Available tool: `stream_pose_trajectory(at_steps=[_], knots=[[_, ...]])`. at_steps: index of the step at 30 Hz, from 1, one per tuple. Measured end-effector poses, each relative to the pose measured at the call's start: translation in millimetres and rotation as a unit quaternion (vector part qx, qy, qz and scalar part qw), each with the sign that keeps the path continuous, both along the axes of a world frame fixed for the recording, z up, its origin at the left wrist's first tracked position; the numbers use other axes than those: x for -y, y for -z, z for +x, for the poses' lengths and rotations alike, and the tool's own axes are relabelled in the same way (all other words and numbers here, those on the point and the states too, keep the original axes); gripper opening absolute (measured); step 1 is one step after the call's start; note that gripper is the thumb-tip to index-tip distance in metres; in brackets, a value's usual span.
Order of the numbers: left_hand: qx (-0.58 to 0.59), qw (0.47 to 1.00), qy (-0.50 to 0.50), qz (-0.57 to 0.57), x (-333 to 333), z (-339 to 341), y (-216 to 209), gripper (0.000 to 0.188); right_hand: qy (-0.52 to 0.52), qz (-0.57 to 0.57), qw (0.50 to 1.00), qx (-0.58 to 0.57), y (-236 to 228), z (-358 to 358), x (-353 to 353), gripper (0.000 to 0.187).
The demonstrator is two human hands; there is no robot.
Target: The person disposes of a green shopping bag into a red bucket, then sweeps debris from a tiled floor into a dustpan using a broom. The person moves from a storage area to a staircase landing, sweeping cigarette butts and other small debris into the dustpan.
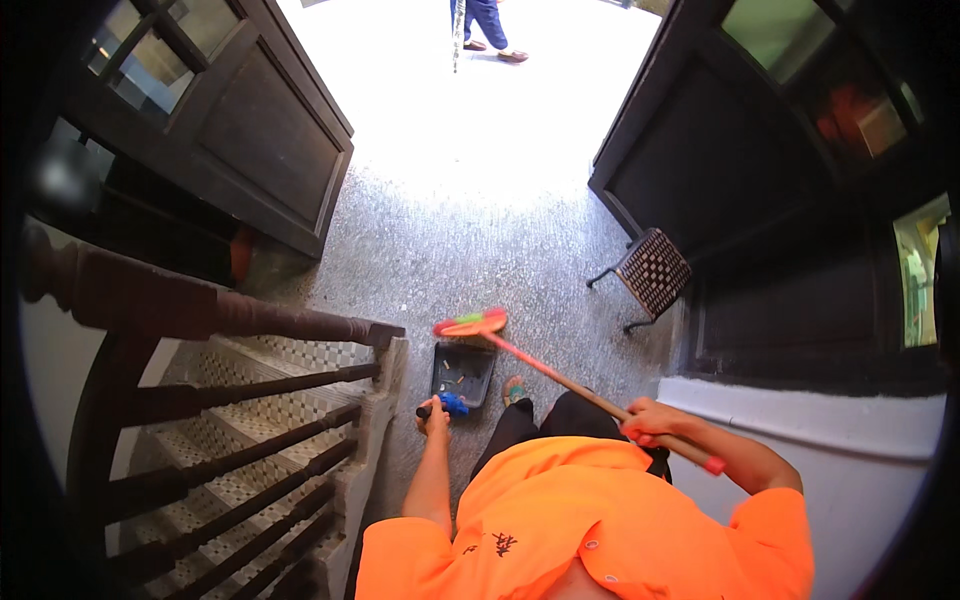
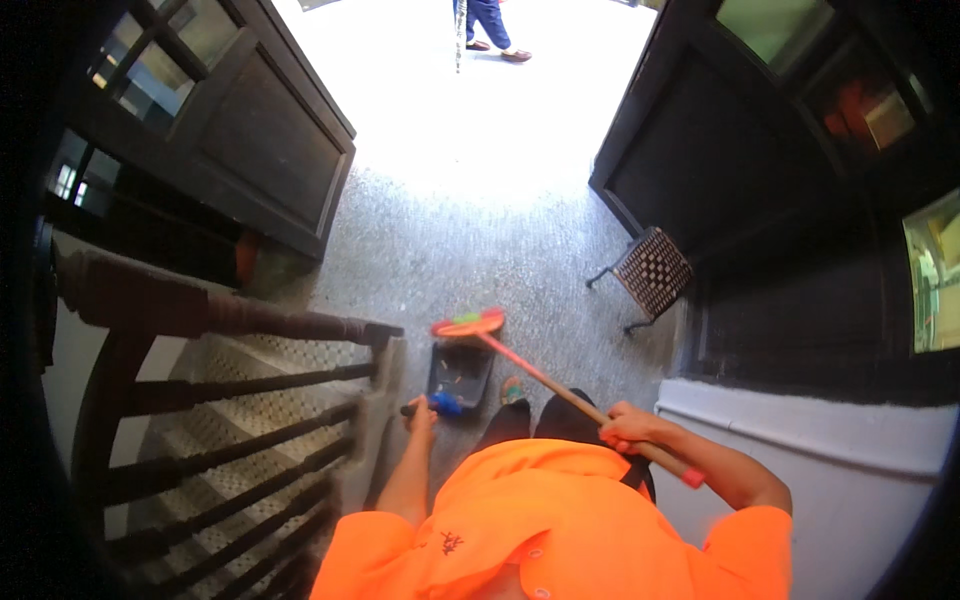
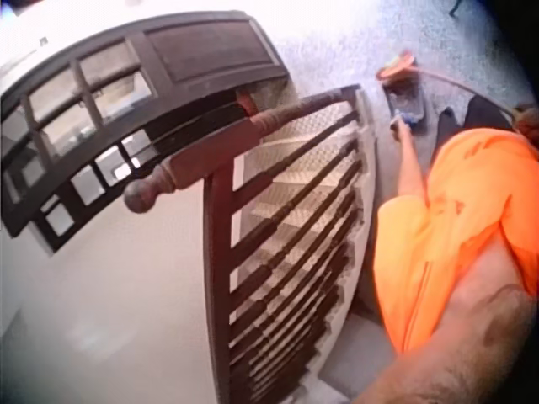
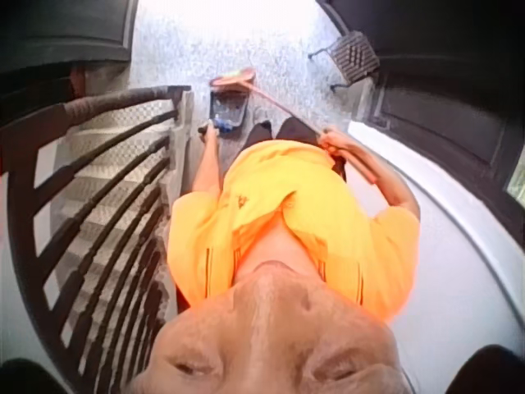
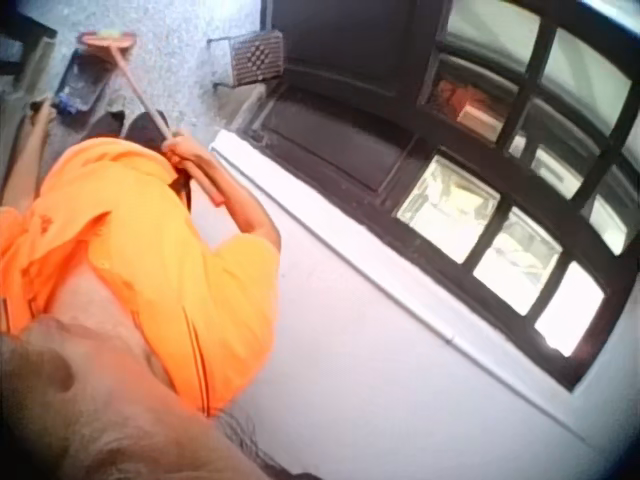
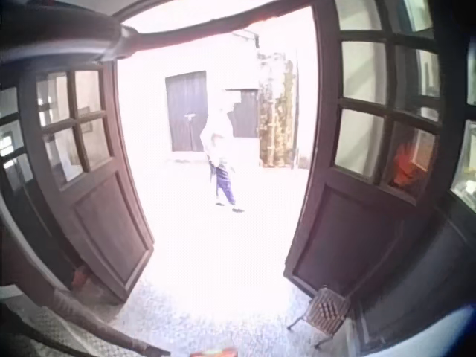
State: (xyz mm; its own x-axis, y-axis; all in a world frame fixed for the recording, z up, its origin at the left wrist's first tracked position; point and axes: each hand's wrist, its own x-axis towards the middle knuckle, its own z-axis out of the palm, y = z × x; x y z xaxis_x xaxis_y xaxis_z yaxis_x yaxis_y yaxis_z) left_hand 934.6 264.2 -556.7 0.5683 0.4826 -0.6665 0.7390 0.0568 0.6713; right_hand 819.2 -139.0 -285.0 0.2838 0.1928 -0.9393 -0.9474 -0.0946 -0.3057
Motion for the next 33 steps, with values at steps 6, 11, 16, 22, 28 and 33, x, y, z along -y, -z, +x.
stream_pose_trajectory(at_steps=[6, 11, 16, 22, 28, 33], knots=[[0.005, 0.998, -0.06, -0.022, 21, 72, -16, 0.019, 0.125, 0.151, 0.977, -0.081, -60, 72, 75, 0.017], [0.014, 0.996, -0.067, -0.05, 51, 136, -25, 0.025, 0.024, 0.077, 0.996, 0.043, -44, 160, 123, 0.018], [0.015, 0.995, -0.098, -0.032, 70, 219, -41, 0.028, 0.044, 0.042, 0.993, 0.104, -41, 255, 175, 0.013], [0.005, 0.988, -0.131, -0.083, 95, 327, -56, 0.035, 0.071, 0.021, 0.988, 0.137, -13, 359, 228, 0.01], [0.022, 0.99, -0.128, -0.053, 160, 440, -65, 0.038, 0.202, 0.029, 0.976, 0.077, -11, 479, 253, 0.014], [0.017, 0.992, -0.125, -0.023, 186, 547, -42, 0.04, 0.234, 0.038, 0.971, 0.04, 7, 581, 271, 0.016]])
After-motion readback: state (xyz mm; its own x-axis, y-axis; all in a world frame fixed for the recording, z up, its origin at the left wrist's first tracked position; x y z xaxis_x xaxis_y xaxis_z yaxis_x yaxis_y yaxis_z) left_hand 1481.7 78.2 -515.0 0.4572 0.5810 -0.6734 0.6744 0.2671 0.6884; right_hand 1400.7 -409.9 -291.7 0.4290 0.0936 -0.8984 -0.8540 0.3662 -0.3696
